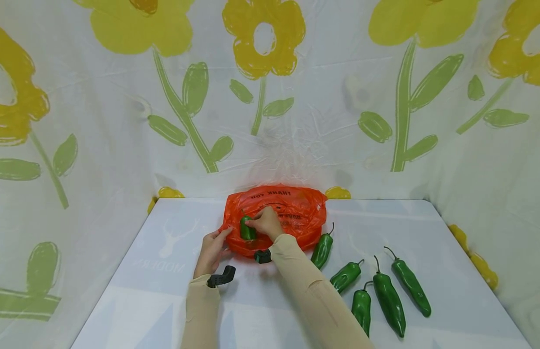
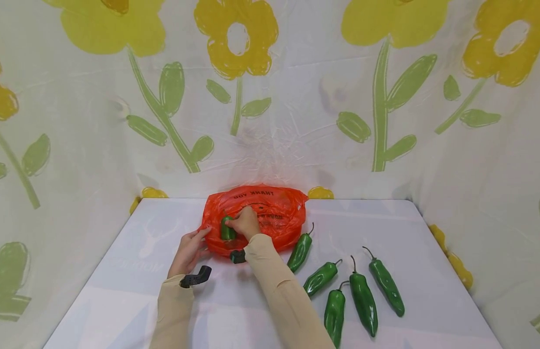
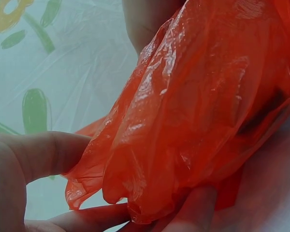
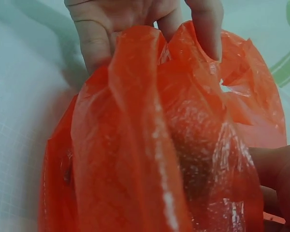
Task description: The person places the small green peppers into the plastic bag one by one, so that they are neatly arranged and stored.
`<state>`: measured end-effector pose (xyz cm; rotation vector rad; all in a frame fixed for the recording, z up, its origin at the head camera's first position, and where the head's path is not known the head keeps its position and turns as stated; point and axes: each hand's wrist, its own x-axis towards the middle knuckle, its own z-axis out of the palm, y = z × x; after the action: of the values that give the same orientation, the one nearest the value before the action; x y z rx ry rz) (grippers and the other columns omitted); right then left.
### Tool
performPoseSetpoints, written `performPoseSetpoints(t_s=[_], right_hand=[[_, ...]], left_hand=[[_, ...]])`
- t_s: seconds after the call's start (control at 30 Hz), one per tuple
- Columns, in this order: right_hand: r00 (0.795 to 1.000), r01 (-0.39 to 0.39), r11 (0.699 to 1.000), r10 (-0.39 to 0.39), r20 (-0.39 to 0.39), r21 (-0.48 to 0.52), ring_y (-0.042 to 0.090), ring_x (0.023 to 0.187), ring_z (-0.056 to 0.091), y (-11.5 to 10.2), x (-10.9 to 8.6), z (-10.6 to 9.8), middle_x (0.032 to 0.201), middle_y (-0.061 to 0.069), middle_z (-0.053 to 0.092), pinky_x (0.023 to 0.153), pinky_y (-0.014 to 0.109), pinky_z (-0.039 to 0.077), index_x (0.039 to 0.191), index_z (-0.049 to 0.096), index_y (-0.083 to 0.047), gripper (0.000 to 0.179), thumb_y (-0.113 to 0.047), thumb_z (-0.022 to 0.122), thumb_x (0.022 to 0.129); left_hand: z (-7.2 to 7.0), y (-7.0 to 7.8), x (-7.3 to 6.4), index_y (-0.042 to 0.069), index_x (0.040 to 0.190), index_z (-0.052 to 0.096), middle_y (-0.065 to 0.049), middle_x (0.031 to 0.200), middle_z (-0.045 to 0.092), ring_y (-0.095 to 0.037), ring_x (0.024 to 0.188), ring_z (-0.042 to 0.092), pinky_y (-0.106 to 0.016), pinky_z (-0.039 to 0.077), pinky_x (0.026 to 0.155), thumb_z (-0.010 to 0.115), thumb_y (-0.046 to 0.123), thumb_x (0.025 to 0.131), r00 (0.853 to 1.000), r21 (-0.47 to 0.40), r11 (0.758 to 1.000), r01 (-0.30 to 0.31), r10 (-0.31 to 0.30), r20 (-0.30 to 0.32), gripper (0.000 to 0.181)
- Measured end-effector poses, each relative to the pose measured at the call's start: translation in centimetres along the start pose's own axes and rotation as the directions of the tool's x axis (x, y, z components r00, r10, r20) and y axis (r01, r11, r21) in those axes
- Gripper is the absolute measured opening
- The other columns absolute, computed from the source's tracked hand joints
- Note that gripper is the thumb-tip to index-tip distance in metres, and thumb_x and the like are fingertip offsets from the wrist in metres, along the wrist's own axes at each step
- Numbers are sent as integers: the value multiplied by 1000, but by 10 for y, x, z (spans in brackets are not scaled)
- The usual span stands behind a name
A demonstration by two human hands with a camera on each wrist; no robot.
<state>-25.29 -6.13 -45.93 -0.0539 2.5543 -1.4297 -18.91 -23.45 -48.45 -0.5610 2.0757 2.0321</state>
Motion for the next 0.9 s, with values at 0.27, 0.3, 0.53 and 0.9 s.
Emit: performPoseSetpoints(t_s=[0.27,0.3,0.53,0.9], right_hand=[[998,60,998,-60,-12,8,18,80,70,-8,-1,-8,97,14,79,72,31,62,98,81,1,21,-19,80,91],[997,77,997,-76,-16,7,18,79,70,-10,-1,-10,96,14,80,71,31,61,97,81,1,21,-19,79,91],[985,168,986,-167,-49,14,22,86,72,-25,-10,-24,103,12,80,78,37,61,104,81,-3,22,-23,77,93],[966,259,964,-256,-47,68,22,91,66,-40,-42,-59,105,4,77,74,32,58,112,79,-10,25,-28,75,95]], left_hand=[[-2,0,1,-2,145,52,-21,144,59,-24,111,62,-47,58,101,59,44,103,1000,1,1000,6,-6,-3,62],[-2,0,1,-1,145,52,-21,144,59,-25,112,62,-48,57,102,59,44,103,1000,0,1000,7,-7,-1,62],[-3,1,2,-2,145,52,-20,145,58,-25,114,63,-49,57,102,59,42,104,1000,-8,1000,3,-3,5,61],[-2,0,1,-3,145,51,-21,146,57,-25,115,62,-55,51,107,58,43,104,1000,-19,1000,2,-2,11,62]])
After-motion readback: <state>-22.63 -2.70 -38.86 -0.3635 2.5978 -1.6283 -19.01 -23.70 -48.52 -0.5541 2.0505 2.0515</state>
